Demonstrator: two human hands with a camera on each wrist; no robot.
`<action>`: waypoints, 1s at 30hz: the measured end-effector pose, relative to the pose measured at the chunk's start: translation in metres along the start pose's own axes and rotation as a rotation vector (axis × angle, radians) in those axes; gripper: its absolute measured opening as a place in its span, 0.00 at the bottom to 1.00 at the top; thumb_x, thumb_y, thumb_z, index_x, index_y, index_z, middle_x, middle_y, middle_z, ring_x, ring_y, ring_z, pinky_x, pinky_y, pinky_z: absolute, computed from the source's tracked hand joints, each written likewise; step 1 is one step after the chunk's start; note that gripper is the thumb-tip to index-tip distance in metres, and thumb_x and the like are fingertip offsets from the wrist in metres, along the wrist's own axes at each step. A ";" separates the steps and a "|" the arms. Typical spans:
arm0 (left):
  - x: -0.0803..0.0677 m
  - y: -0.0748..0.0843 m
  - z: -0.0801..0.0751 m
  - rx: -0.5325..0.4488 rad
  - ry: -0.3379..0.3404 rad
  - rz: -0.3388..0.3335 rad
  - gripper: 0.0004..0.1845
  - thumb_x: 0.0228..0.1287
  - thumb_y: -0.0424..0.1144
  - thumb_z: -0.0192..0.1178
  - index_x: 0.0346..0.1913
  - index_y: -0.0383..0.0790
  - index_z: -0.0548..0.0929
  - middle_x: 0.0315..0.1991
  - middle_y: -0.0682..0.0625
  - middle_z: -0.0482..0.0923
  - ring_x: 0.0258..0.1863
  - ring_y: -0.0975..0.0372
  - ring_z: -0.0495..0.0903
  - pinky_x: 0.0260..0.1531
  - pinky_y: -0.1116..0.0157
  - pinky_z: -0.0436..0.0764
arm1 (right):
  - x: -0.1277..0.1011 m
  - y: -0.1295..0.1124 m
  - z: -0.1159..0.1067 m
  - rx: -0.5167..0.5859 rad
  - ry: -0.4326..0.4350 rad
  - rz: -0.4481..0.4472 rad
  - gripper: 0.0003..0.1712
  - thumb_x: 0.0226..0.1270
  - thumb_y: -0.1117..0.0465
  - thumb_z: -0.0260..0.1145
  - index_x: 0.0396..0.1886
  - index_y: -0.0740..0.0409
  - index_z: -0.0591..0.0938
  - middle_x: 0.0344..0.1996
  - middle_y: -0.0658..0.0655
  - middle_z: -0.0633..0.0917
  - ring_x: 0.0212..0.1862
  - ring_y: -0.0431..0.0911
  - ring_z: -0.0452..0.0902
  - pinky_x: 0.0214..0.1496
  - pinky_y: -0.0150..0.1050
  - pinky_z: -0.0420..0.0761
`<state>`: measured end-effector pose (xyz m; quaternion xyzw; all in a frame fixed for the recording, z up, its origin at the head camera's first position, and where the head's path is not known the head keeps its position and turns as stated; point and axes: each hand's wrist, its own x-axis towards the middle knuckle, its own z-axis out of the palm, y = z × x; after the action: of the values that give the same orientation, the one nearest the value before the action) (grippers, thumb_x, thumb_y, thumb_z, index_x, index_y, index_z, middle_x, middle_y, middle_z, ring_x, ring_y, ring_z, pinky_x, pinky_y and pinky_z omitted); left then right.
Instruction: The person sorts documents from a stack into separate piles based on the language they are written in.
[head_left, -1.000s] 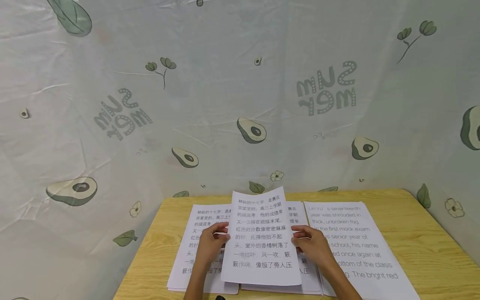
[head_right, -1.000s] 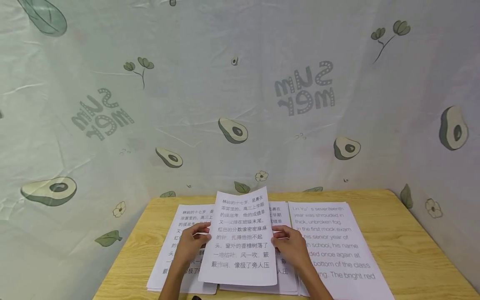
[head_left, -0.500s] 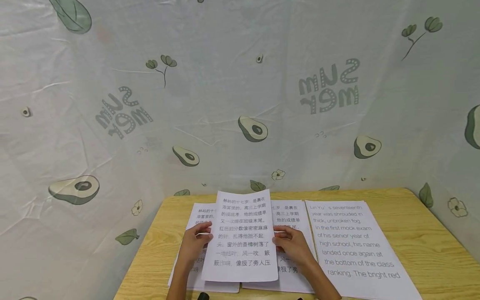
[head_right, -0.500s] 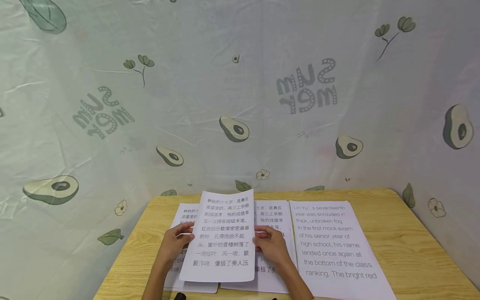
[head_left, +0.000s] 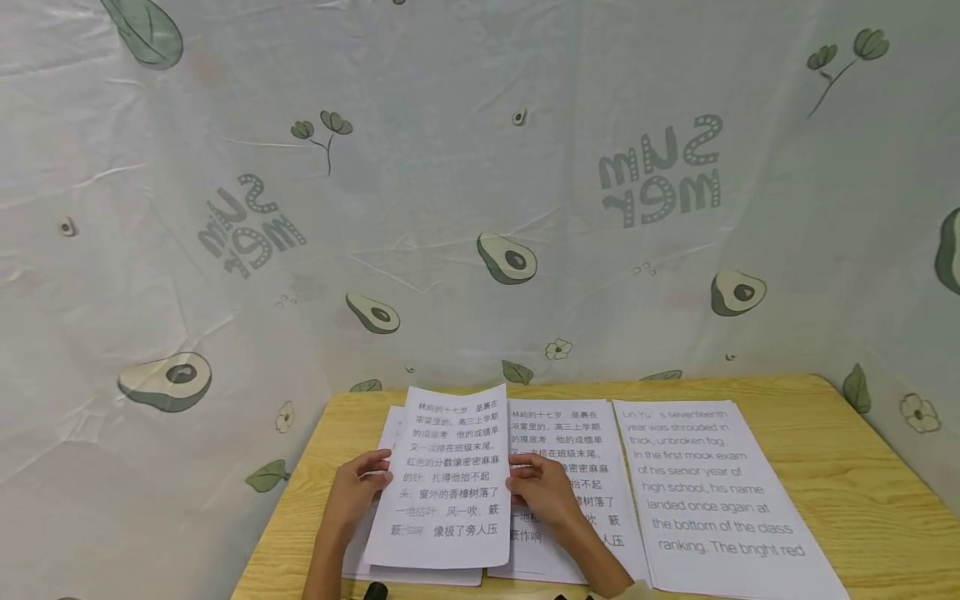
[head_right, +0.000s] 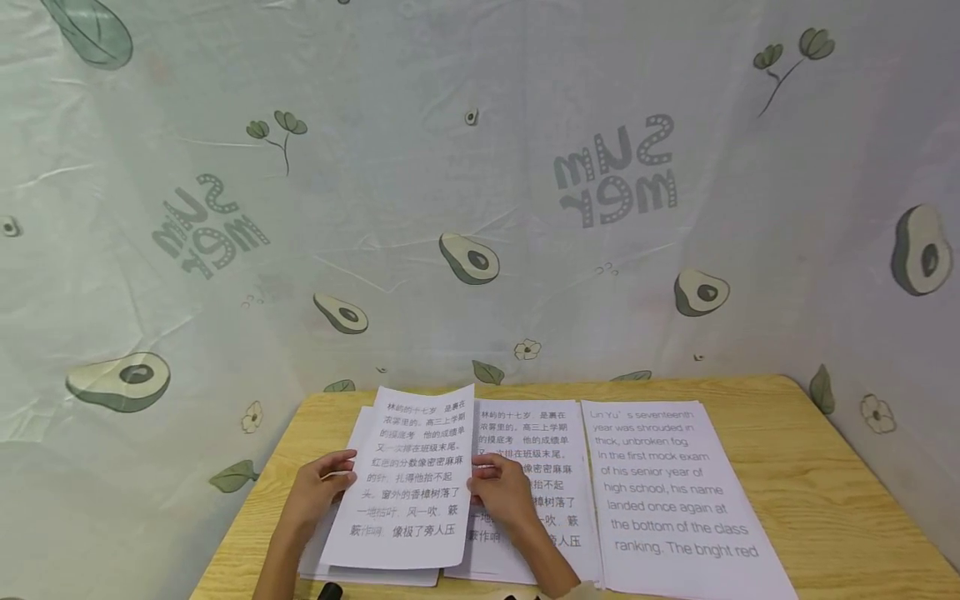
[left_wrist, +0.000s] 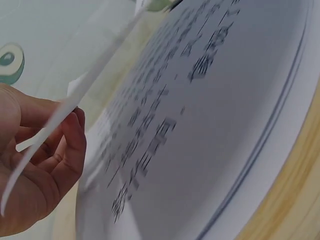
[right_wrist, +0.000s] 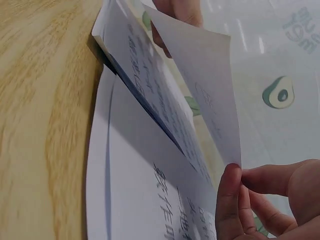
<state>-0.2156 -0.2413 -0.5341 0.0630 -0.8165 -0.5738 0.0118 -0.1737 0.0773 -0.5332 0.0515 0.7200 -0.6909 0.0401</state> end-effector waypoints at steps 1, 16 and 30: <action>0.001 -0.002 -0.003 -0.003 0.000 -0.002 0.22 0.71 0.24 0.62 0.67 0.30 0.83 0.55 0.36 0.83 0.45 0.57 0.82 0.39 0.69 0.83 | 0.000 0.000 0.003 -0.004 -0.008 -0.005 0.25 0.67 0.69 0.70 0.63 0.71 0.82 0.46 0.64 0.85 0.40 0.46 0.86 0.42 0.38 0.90; 0.009 -0.012 -0.026 0.050 0.022 -0.027 0.22 0.73 0.25 0.62 0.67 0.28 0.81 0.55 0.35 0.83 0.44 0.56 0.85 0.38 0.69 0.83 | 0.008 -0.003 0.033 -0.012 -0.016 -0.011 0.23 0.65 0.72 0.71 0.60 0.71 0.83 0.42 0.61 0.87 0.34 0.41 0.85 0.38 0.38 0.91; 0.013 -0.019 -0.027 0.061 0.036 -0.014 0.20 0.71 0.23 0.62 0.64 0.26 0.83 0.51 0.34 0.84 0.42 0.57 0.85 0.35 0.69 0.84 | 0.011 0.000 0.043 -0.058 0.010 -0.049 0.21 0.63 0.72 0.71 0.57 0.71 0.85 0.39 0.60 0.87 0.32 0.41 0.85 0.35 0.38 0.90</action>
<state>-0.2245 -0.2748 -0.5431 0.0795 -0.8329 -0.5474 0.0204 -0.1848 0.0346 -0.5366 0.0361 0.7409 -0.6703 0.0210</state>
